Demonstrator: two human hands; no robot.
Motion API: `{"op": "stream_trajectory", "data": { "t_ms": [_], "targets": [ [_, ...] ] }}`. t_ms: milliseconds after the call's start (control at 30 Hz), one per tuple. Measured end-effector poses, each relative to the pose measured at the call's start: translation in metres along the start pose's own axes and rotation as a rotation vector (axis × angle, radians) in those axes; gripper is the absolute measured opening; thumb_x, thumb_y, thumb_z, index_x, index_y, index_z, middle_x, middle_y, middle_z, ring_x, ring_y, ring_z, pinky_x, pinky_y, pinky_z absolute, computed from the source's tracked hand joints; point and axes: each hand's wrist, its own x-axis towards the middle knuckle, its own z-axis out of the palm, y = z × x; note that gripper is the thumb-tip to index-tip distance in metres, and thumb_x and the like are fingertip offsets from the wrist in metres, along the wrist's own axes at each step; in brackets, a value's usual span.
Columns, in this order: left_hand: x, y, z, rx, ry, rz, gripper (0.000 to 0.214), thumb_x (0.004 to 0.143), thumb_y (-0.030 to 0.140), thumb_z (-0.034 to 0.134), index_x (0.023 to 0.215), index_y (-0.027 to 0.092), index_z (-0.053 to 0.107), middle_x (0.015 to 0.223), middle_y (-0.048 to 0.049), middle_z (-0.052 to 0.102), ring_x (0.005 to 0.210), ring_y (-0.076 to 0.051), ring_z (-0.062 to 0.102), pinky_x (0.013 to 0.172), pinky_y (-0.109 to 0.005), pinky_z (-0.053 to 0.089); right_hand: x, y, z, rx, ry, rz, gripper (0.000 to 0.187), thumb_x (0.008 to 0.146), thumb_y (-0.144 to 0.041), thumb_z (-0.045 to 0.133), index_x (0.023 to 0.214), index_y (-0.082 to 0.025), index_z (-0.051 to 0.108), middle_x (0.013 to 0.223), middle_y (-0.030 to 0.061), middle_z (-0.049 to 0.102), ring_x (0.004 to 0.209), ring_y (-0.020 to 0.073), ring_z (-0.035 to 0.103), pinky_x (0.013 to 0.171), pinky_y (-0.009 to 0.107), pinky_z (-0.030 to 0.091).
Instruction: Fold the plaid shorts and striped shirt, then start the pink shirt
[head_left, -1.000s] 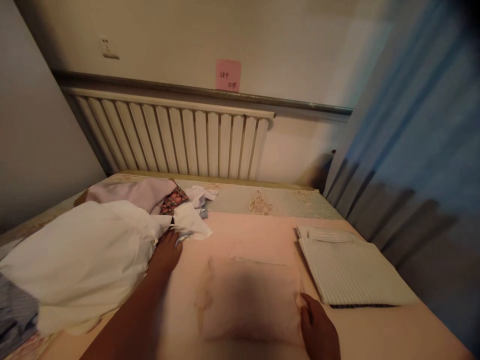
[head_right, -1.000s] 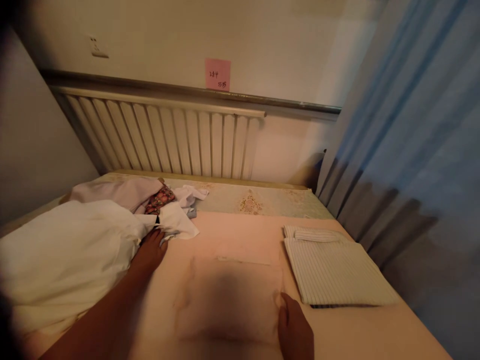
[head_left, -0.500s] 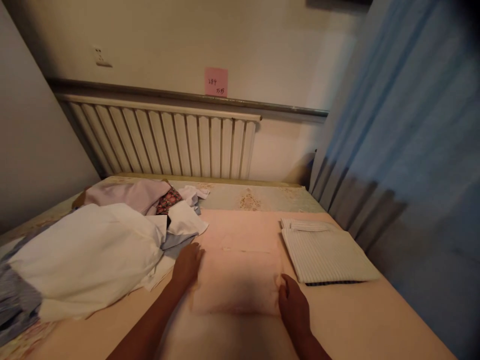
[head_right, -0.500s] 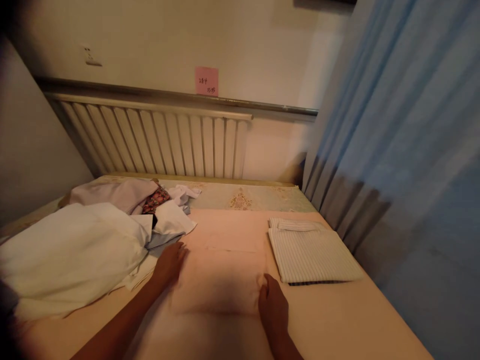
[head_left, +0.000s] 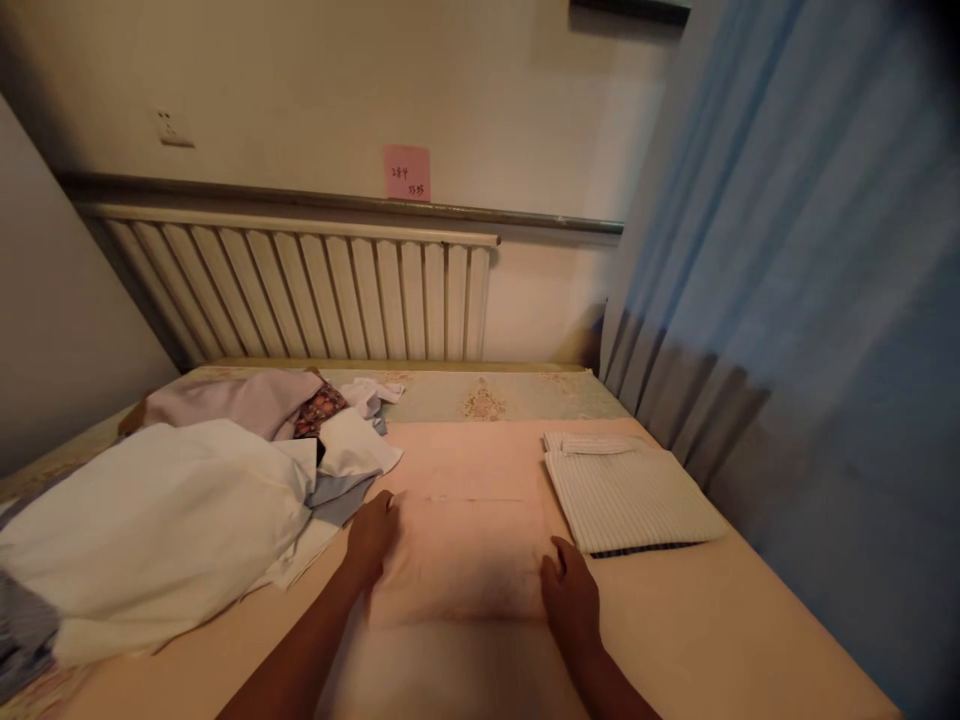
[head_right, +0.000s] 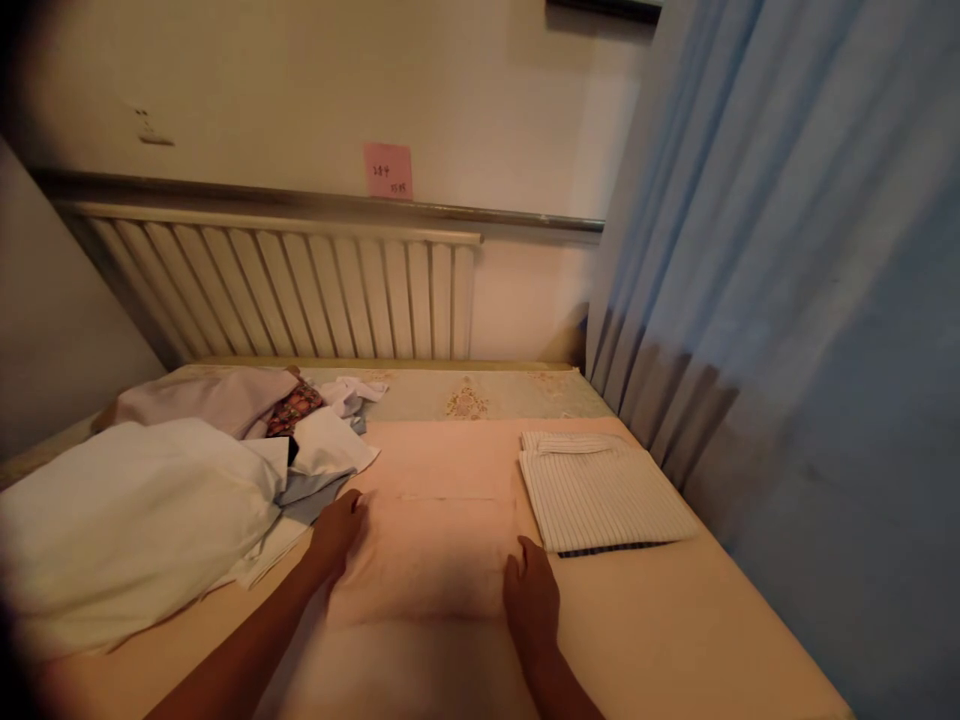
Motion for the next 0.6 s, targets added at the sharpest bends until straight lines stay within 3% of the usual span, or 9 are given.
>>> {"op": "stream_trajectory", "data": {
  "t_ms": [133, 267, 467, 600],
  "targets": [
    [-0.006, -0.002, 0.001, -0.031, 0.011, -0.001, 0.014, 0.088, 0.023, 0.041, 0.084, 0.022, 0.054, 0.080, -0.0025, 0.067, 0.081, -0.019, 0.063, 0.064, -0.025, 0.034, 0.004, 0.003, 0.001, 0.032, 0.052, -0.018, 0.044, 0.084, -0.035, 0.044, 0.119, -0.014, 0.059, 0.111, 0.0117, 0.065, 0.102, 0.0236, 0.061, 0.087, 0.031, 0.046],
    [-0.007, -0.005, 0.003, -0.069, 0.003, 0.010, 0.013, 0.086, 0.021, 0.041, 0.082, 0.022, 0.054, 0.078, -0.0007, 0.066, 0.079, -0.017, 0.062, 0.064, -0.024, 0.035, 0.028, -0.004, 0.000, 0.024, 0.067, -0.035, 0.042, 0.084, -0.031, 0.043, 0.118, -0.012, 0.059, 0.107, 0.0125, 0.066, 0.098, 0.0229, 0.061, 0.085, 0.030, 0.045],
    [0.000, -0.003, 0.007, -0.087, -0.003, 0.000, 0.012, 0.085, 0.022, 0.043, 0.077, 0.021, 0.053, 0.070, -0.0002, 0.062, 0.072, -0.017, 0.060, 0.062, -0.025, 0.033, 0.074, -0.027, -0.001, -0.054, -0.069, -0.029, 0.036, 0.079, -0.022, 0.046, 0.110, -0.015, 0.063, 0.090, 0.0060, 0.068, 0.083, 0.0185, 0.061, 0.076, 0.027, 0.042],
    [0.001, 0.000, 0.010, -0.109, -0.003, 0.002, 0.018, 0.088, 0.028, 0.042, 0.074, 0.021, 0.052, 0.068, -0.0002, 0.061, 0.071, -0.017, 0.059, 0.060, -0.025, 0.031, 0.088, -0.030, 0.005, -0.053, -0.065, -0.013, 0.036, 0.077, -0.021, 0.048, 0.109, -0.015, 0.063, 0.086, 0.0049, 0.067, 0.081, 0.0180, 0.061, 0.074, 0.026, 0.041]
  ]
}}
